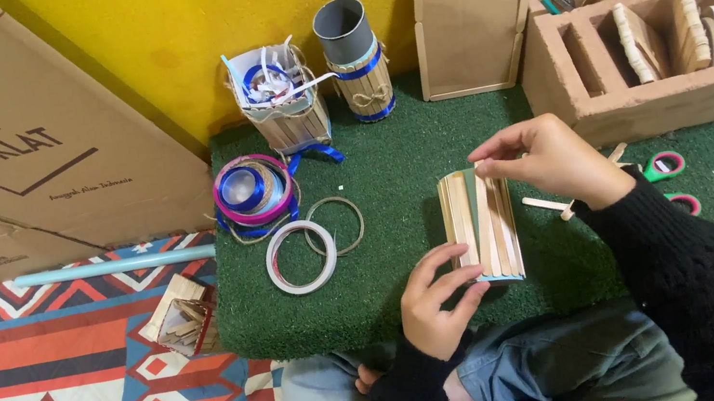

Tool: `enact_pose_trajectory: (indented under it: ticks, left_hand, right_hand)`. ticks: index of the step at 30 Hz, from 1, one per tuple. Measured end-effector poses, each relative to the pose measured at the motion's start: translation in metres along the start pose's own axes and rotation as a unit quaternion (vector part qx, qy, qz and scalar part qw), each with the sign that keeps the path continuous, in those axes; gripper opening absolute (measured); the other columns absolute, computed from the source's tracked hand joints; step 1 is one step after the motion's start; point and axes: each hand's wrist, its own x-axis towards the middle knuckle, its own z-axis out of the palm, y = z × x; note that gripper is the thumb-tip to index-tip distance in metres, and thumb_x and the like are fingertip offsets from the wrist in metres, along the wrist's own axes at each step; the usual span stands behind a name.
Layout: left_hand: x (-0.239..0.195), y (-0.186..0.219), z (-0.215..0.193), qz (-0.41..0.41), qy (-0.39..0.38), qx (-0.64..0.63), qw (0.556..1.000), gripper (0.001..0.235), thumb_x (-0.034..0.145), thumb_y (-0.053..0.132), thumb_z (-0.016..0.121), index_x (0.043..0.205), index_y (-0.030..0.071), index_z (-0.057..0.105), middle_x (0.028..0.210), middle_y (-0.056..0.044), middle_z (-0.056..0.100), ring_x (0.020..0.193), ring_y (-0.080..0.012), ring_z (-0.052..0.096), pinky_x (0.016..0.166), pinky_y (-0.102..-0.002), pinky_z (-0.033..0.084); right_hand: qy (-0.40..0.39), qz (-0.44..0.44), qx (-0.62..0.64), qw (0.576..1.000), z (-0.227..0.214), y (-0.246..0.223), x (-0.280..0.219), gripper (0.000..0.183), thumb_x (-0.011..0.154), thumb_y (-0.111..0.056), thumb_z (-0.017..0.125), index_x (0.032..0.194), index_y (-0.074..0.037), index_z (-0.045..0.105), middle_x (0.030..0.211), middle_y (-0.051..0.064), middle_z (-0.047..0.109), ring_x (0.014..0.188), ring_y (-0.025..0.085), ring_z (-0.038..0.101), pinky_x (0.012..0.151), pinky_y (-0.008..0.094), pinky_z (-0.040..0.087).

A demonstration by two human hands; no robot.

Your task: Decorating a cylindrical container made of popsicle sticks by wrapping it with pink ribbon and cutting the ribbon with scissors.

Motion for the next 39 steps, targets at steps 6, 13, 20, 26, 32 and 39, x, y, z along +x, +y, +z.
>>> enact_pose_trajectory:
  ticks: [6, 13, 20, 26, 32, 39]
  left_hand:
    - [0.005, 0.002, -0.001, 0.027, -0.008, 0.013, 1.0, 0.008, 0.096, 0.012, 0.073, 0.104, 0.008, 0.074, 0.119, -0.013, 0.069, 0.112, -0.0342, 0.069, 0.1, -0.047, 0.057]
    - [0.008, 0.003, 0.0, 0.031, -0.01, 0.015, 0.999, 0.007, 0.097, 0.012, 0.073, 0.103, 0.008, 0.073, 0.118, -0.013, 0.069, 0.11, -0.0345, 0.069, 0.099, -0.046, 0.057]
    - [0.009, 0.004, 0.0, 0.027, -0.003, 0.014, 1.0, 0.005, 0.098, 0.011, 0.071, 0.102, 0.008, 0.073, 0.116, -0.012, 0.07, 0.11, -0.0331, 0.069, 0.099, -0.044, 0.057]
    - [0.011, 0.005, -0.002, 0.029, -0.002, 0.021, 0.999, 0.005, 0.097, 0.011, 0.072, 0.1, 0.006, 0.073, 0.115, -0.013, 0.07, 0.11, -0.033, 0.07, 0.098, -0.044, 0.058]
    - [0.01, 0.004, -0.002, 0.03, -0.002, 0.02, 0.999, 0.005, 0.097, 0.01, 0.071, 0.1, 0.006, 0.073, 0.114, -0.013, 0.07, 0.109, -0.0329, 0.07, 0.098, -0.043, 0.058]
    - [0.0, -0.018, 0.004, -0.125, -0.001, -0.051, 0.991, 0.037, 0.102, 0.046, 0.054, 0.105, 0.014, 0.073, 0.133, -0.013, 0.065, 0.126, -0.0292, 0.061, 0.107, -0.059, 0.049]
  right_hand:
    - [-0.012, -0.01, -0.067, 0.998, 0.006, 0.02, 0.017, 0.017, 0.087, -0.025, 0.081, 0.099, -0.015, 0.088, 0.073, -0.001, 0.071, 0.07, 0.008, 0.052, 0.07, 0.024, 0.041]
    - [-0.037, -0.021, -0.094, 0.995, 0.009, 0.026, 0.027, 0.018, 0.087, -0.026, 0.081, 0.102, -0.02, 0.087, 0.085, -0.001, 0.067, 0.075, 0.013, 0.05, 0.069, 0.029, 0.041]
    - [-0.034, -0.02, -0.086, 0.996, 0.013, 0.031, 0.031, 0.018, 0.084, -0.027, 0.084, 0.101, -0.022, 0.086, 0.086, -0.003, 0.064, 0.072, 0.012, 0.049, 0.07, 0.027, 0.043]
    - [-0.056, 0.014, -0.126, 0.99, 0.013, 0.036, 0.033, 0.031, 0.085, -0.042, 0.078, 0.111, -0.026, 0.082, 0.097, -0.002, 0.059, 0.082, 0.014, 0.052, 0.074, 0.028, 0.042]
    - [-0.076, 0.03, -0.088, 0.993, 0.015, 0.044, 0.037, 0.026, 0.087, -0.041, 0.077, 0.091, -0.015, 0.08, 0.105, -0.001, 0.066, 0.098, 0.013, 0.061, 0.089, 0.028, 0.044]
    - [-0.087, 0.031, -0.035, 0.995, 0.015, 0.053, 0.042, 0.023, 0.087, -0.036, 0.078, 0.089, -0.013, 0.079, 0.105, 0.0, 0.068, 0.1, 0.014, 0.063, 0.093, 0.029, 0.043]
